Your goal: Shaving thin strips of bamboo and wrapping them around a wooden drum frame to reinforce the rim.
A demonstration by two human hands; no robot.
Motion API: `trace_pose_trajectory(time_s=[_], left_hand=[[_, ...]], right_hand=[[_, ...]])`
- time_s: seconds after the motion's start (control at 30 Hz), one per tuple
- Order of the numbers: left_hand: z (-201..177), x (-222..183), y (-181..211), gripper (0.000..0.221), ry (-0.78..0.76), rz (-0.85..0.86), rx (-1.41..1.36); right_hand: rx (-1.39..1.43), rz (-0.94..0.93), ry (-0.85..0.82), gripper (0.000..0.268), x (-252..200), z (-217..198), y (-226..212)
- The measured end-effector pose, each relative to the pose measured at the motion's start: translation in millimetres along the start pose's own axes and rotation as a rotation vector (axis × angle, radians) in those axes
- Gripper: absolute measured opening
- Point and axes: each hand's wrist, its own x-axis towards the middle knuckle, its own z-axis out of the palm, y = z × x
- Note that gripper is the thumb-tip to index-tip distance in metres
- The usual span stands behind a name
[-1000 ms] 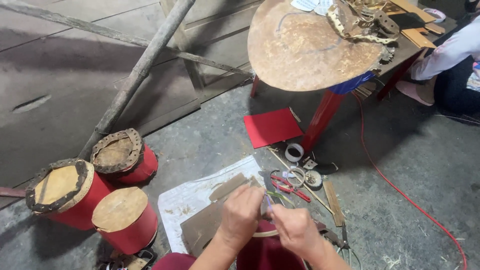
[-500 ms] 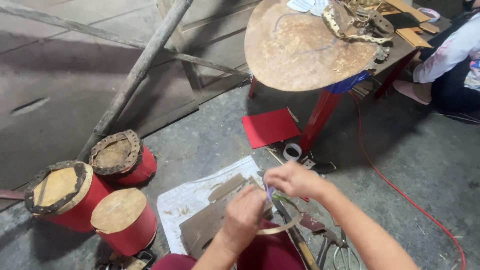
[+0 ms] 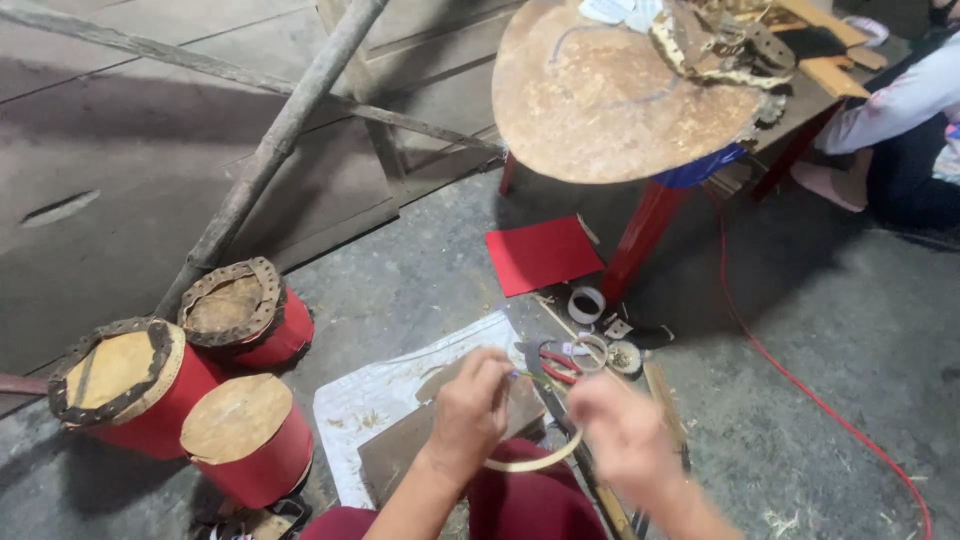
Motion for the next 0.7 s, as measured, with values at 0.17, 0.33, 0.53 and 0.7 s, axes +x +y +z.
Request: trace_pose_trajectory(time_s=[0.17, 0.33, 0.53, 0.7], left_hand=[[-1.7, 6.3, 22.0, 0.002, 0.067, 0.073, 0.000], [3.7, 7.0, 36.0, 0.018, 0.107, 0.048, 0.085], [10.8, 0.8, 12.5, 0.002, 0.116, -0.031, 0.139], [6.0, 1.1, 11.1, 0.023, -0.020, -0.083, 0.077]], right_hand=[[0.077, 0.579, -0.225, 0.058, -45.3, 72.4, 6.1], [0.211, 0.765, -0.013, 0.021, -61.3, 101.6, 43.2], [-0.042, 0.256, -0.018, 0.019, -43.2, 74.2, 11.2], [0.087, 0.408, -0.110, 0.013, -44.5, 53.1, 16.4]])
